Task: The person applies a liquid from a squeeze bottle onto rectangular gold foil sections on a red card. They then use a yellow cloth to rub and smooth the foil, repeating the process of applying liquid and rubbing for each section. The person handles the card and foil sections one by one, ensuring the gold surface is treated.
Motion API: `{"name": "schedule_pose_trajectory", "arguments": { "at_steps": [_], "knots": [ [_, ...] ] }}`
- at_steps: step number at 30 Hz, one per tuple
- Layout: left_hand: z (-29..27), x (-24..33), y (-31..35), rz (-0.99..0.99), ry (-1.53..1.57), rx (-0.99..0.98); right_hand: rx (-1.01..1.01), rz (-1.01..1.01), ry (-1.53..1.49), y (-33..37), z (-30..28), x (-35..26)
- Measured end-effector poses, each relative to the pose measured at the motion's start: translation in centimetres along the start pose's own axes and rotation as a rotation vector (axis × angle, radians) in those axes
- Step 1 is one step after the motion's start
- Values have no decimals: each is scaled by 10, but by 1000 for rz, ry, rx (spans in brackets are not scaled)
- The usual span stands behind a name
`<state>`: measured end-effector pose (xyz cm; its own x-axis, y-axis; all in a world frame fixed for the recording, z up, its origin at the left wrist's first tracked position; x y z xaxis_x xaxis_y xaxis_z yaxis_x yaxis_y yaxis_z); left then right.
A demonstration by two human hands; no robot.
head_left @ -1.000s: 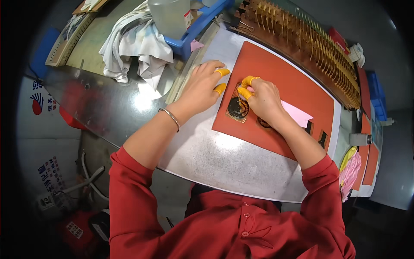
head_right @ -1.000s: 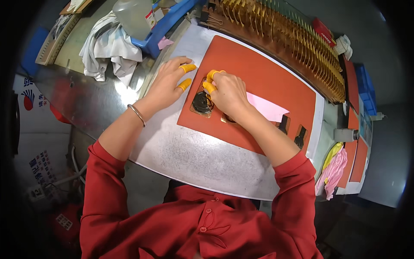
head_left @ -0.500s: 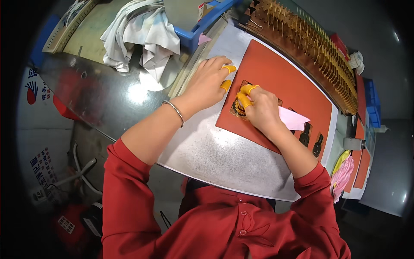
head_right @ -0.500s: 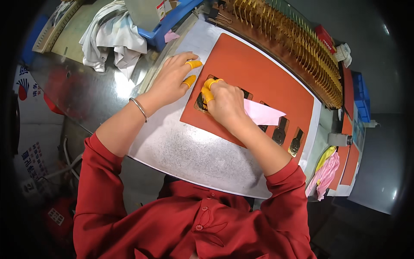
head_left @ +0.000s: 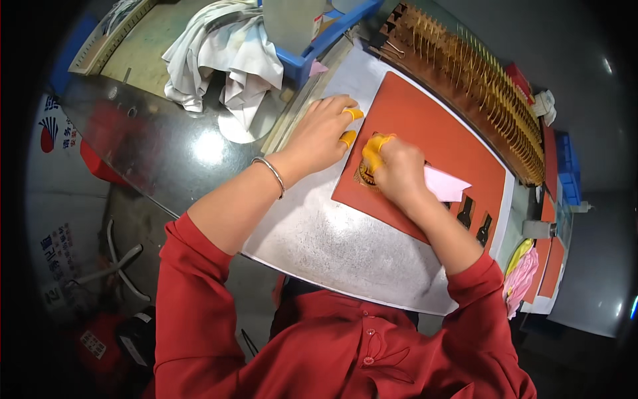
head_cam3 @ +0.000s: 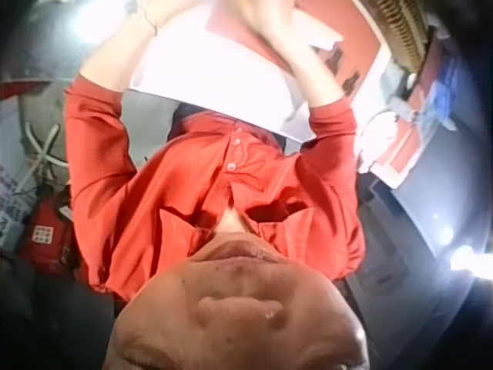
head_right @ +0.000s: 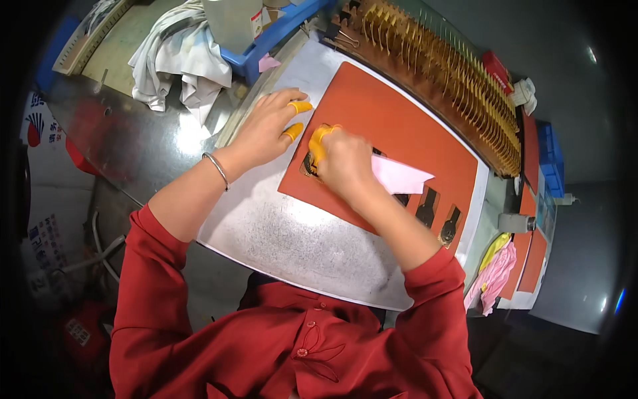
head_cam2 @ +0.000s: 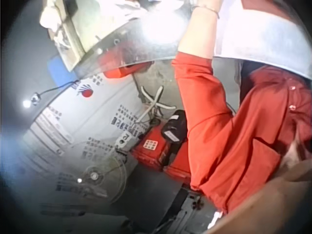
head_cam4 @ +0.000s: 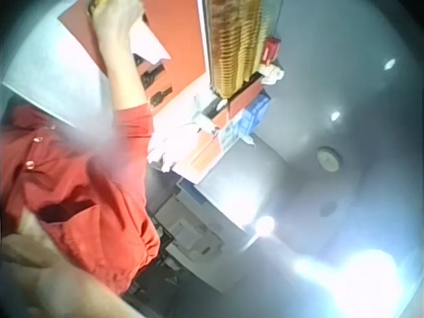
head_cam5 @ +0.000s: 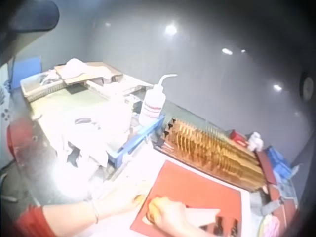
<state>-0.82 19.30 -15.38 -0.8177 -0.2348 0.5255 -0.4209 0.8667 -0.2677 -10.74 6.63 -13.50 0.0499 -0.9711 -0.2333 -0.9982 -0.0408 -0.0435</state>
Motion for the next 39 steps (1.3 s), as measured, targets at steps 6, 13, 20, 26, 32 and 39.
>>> {"name": "schedule_pose_trajectory", "arguments": {
  "at_steps": [6, 13, 20, 26, 32, 39],
  "knots": [
    [-2, 1, 4, 5, 25, 17, 80, -5, -43, -8, -5, 1],
    [-1, -2, 1, -6, 28, 1, 41, -52, -58, 8, -1, -9],
    [-2, -1, 5, -29, 15, -1, -63, 6, -64, 8, -4, -14],
    [0, -2, 4, -32, 2, -12, 19, 5, -100, -3, -4, 2],
    [0, -3, 4, -1, 14, 19, -10, 39, -92, -4, -10, 3],
    [0, 0, 5, -19, -24, 8, -5, -47, -127, 9, -9, -5]
  ]
}}
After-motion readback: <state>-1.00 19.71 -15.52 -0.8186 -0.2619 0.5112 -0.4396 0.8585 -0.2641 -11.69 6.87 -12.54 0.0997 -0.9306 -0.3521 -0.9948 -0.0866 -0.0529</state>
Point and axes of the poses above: each hand's wrist, its own y-axis away from the middle knuckle, its own z-axis out of the palm, x = y × z, the point moved 3 cm from there along -y, towards the middle knuckle, and after that the axes turned 14 degrees about -x, right-handed, at the moved point
